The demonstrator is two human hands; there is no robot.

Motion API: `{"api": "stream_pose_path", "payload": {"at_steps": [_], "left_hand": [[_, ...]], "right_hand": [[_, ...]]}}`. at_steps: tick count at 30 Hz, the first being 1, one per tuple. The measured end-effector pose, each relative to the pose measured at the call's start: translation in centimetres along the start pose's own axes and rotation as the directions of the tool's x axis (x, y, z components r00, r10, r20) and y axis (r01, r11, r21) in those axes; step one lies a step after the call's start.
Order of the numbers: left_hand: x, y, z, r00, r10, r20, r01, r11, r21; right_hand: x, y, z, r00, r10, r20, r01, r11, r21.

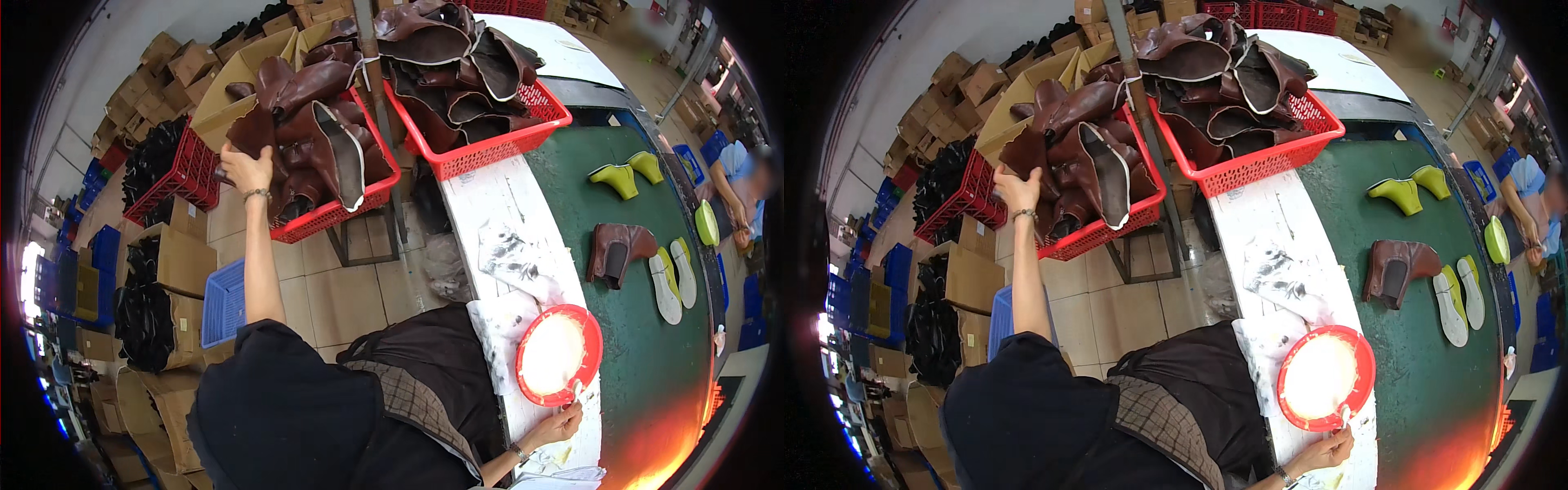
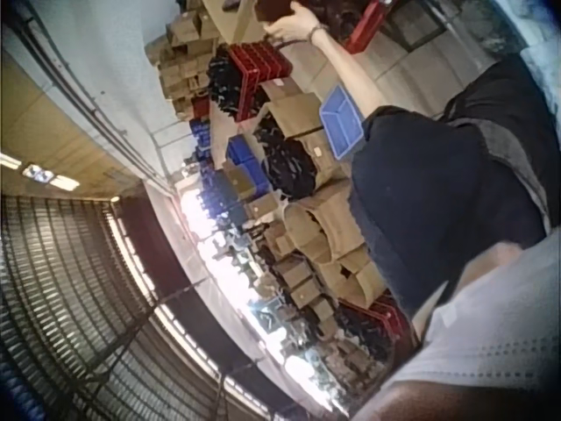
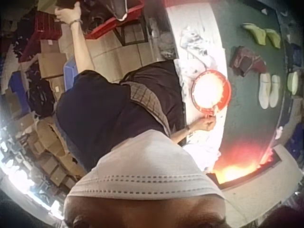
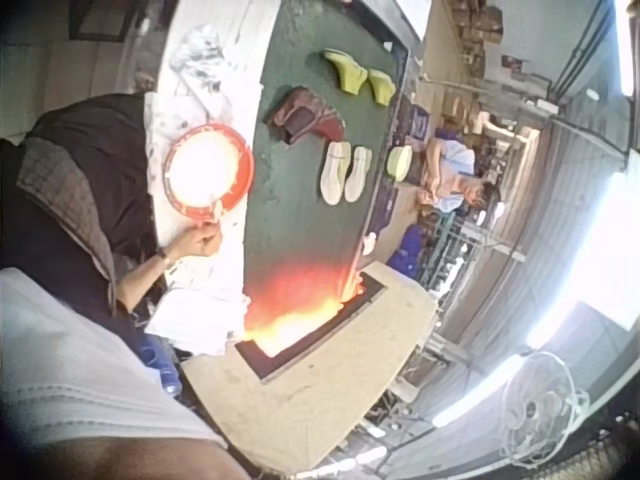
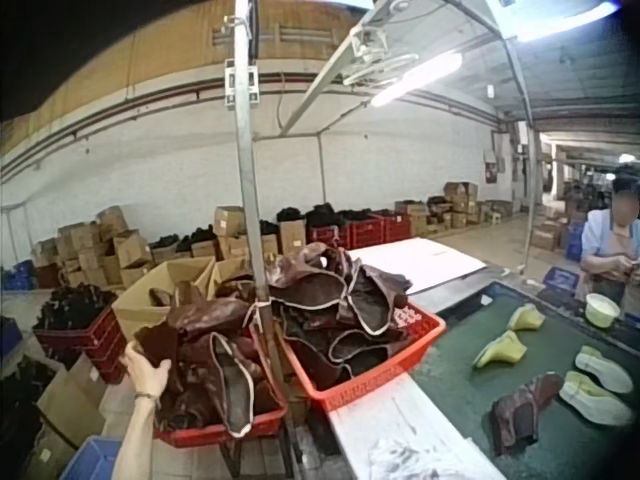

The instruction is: The recorder uses a brush to apply a white adhesive liquid to the inner edges of leather boot uppers before placing them onto a conveyor belt for drying.

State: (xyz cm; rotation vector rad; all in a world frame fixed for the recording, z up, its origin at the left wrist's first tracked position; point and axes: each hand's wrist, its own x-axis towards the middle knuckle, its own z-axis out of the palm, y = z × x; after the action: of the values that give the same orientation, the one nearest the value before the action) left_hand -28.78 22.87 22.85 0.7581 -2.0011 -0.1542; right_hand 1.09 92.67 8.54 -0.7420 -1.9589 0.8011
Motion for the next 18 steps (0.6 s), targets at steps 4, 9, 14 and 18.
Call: {"api": "stream_pose_path", "payload": {"at_steps": [4, 9, 14, 18], "left_hand": [[-1.8, 1.5, 3.1, 0.952, -0.227, 0.207, 0.236, 0.972, -0.019], [-1.9, 1.9, 4.8, 0.984, -0.173, 0.045, 0.176, 0.981, -0.079], [-0.5, 1.4, 4.8, 0.973, -0.085, -0.215, 0.048, 0.984, -0.172], [1.0, 3.8, 2.4, 0.963, -0.153, -0.220, 0.073, 0.940, -0.332]], "right_hand": [[-0.3, -0.3, -0.4, 0.997, 0.071, -0.006, -0.070, 0.997, 0.044], [-0.2, 0.6, -0.3, 0.998, 0.060, 0.011, -0.061, 0.996, 0.063], [-0.4, -0.7, -0.1, 0.995, 0.097, 0.000, -0.097, 0.994, 0.059], [-0.5, 0.1, -0.6, 0.993, 0.117, 0.002, -0.116, 0.992, 0.056]]}}
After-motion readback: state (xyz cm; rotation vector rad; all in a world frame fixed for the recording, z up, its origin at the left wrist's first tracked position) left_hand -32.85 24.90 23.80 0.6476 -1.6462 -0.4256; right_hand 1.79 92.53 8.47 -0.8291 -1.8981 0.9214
